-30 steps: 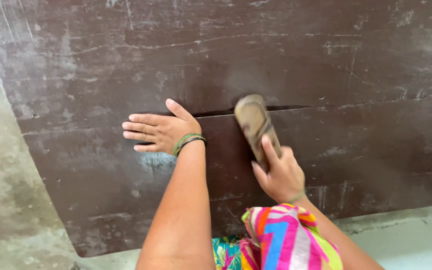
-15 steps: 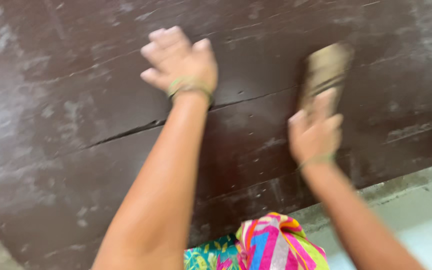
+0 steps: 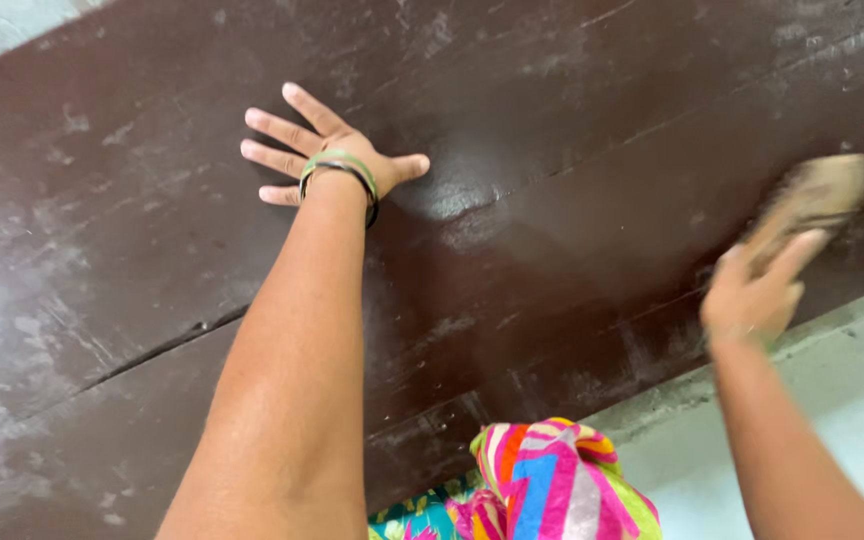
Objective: The person scrubs a dark wooden table surface with a handheld brush, moving the brush back and forth across the tabletop while keeping the left hand on the surface for stability. The person continues scrubbing different sections of the table throughout the clip.
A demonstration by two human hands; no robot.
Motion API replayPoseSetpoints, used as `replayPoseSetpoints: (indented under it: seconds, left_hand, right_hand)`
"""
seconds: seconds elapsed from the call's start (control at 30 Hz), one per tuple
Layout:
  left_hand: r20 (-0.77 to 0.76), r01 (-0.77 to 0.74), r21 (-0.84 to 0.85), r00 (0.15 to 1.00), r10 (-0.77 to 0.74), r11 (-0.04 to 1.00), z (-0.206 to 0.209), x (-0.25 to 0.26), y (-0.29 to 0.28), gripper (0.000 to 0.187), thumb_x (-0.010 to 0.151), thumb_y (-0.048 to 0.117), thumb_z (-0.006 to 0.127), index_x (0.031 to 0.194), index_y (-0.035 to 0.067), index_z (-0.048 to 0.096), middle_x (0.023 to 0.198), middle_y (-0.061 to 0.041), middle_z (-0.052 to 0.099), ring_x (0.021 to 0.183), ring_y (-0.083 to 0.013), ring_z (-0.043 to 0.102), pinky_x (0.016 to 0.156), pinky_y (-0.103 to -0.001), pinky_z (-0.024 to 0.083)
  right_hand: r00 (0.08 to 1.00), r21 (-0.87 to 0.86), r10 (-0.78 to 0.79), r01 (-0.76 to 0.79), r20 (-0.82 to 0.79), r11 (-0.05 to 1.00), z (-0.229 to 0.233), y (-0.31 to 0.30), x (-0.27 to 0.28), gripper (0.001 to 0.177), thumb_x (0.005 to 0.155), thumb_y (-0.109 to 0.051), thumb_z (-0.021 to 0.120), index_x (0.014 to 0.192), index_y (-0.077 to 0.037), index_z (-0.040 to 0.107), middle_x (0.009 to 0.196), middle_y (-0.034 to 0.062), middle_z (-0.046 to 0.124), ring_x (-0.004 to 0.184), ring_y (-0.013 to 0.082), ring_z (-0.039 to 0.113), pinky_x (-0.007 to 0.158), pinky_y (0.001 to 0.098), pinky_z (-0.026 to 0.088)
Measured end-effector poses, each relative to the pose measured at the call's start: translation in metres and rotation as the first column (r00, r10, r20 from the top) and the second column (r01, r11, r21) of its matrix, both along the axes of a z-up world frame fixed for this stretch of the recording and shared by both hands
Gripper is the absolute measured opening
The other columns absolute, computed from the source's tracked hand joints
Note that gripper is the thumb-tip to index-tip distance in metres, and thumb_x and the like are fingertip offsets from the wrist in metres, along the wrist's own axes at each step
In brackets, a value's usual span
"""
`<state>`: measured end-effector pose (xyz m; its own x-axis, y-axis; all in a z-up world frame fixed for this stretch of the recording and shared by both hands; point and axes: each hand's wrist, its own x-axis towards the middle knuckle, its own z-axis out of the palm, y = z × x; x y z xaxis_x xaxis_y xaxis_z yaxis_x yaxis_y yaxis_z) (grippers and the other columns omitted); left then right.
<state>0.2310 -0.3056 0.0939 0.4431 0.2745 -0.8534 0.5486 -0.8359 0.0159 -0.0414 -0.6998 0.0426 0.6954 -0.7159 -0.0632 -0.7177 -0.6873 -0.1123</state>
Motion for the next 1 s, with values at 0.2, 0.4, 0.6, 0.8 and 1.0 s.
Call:
replayPoseSetpoints:
  seconds: [0.2, 0.4, 0.6, 0.8, 1.0]
  left_hand:
    - [0.007, -0.011, 0.061, 1.000, 0.011, 0.998, -0.013, -0.003, -0.005, 0.166, 0.061, 0.068, 0.091, 0.154, 0.008, -0.033, 0.157, -0.036, -0.036, 0.149, -0.0540, -0.030, 0.119, -0.074, 0.002]
    - [-0.018, -0.005, 0.081, 1.000, 0.006, 0.997, -0.018, -0.002, -0.006, 0.169, 0.059, 0.064, 0.093, 0.153, 0.008, -0.036, 0.157, -0.036, -0.038, 0.148, -0.0546, -0.030, 0.118, -0.076, 0.003]
    - [-0.065, 0.021, 0.061, 0.998, -0.017, 0.998, -0.024, 0.000, -0.003, 0.171, 0.058, 0.061, 0.094, 0.151, 0.005, -0.038, 0.154, -0.039, -0.039, 0.146, -0.0574, -0.032, 0.116, -0.078, 0.004]
    - [-0.070, 0.005, 0.054, 0.998, -0.001, 0.999, -0.031, 0.000, -0.001, 0.171, 0.058, 0.061, 0.095, 0.151, 0.006, -0.038, 0.155, -0.038, -0.039, 0.145, -0.0569, -0.034, 0.115, -0.078, 0.003]
    - [-0.024, -0.022, 0.066, 0.999, 0.024, 0.998, -0.040, -0.005, 0.000, 0.172, 0.056, 0.060, 0.095, 0.152, 0.008, -0.038, 0.157, -0.035, -0.039, 0.146, -0.0556, -0.033, 0.115, -0.078, 0.003]
  right_hand:
    - [0.975, 0.039, 0.222, -0.221, -0.033, 0.975, -0.003, 0.080, 0.124, 0.084, 0.104, -0.041, 0.065, 0.169, -0.012, 0.020, 0.129, 0.0364, 0.054, 0.095, 0.0476, 0.059, 0.089, 0.0549, 0.050]
    - [0.735, 0.284, 0.678, -0.645, -0.022, 0.709, 0.017, 0.189, 0.121, 0.084, 0.080, -0.048, 0.074, 0.153, -0.039, 0.035, 0.099, 0.0236, 0.059, 0.078, 0.0429, 0.063, 0.069, 0.0548, 0.055]
    - [0.899, -0.041, 0.426, -0.432, -0.099, 0.901, 0.001, 0.011, 0.171, 0.085, 0.103, -0.041, 0.072, 0.168, -0.020, 0.021, 0.116, 0.0326, 0.056, 0.086, 0.0442, 0.061, 0.081, 0.0538, 0.053]
    - [0.993, -0.041, 0.101, -0.103, -0.053, 0.994, -0.021, 0.008, 0.245, 0.093, 0.109, -0.050, 0.072, 0.174, -0.023, 0.013, 0.120, 0.0350, 0.056, 0.097, 0.0417, 0.062, 0.090, 0.0535, 0.051]
    - [0.648, 0.198, 0.752, -0.758, 0.120, 0.622, 0.007, 0.239, 0.240, 0.080, 0.082, -0.044, 0.071, 0.155, -0.033, 0.041, 0.109, 0.0232, 0.059, 0.076, 0.0403, 0.062, 0.065, 0.0521, 0.056]
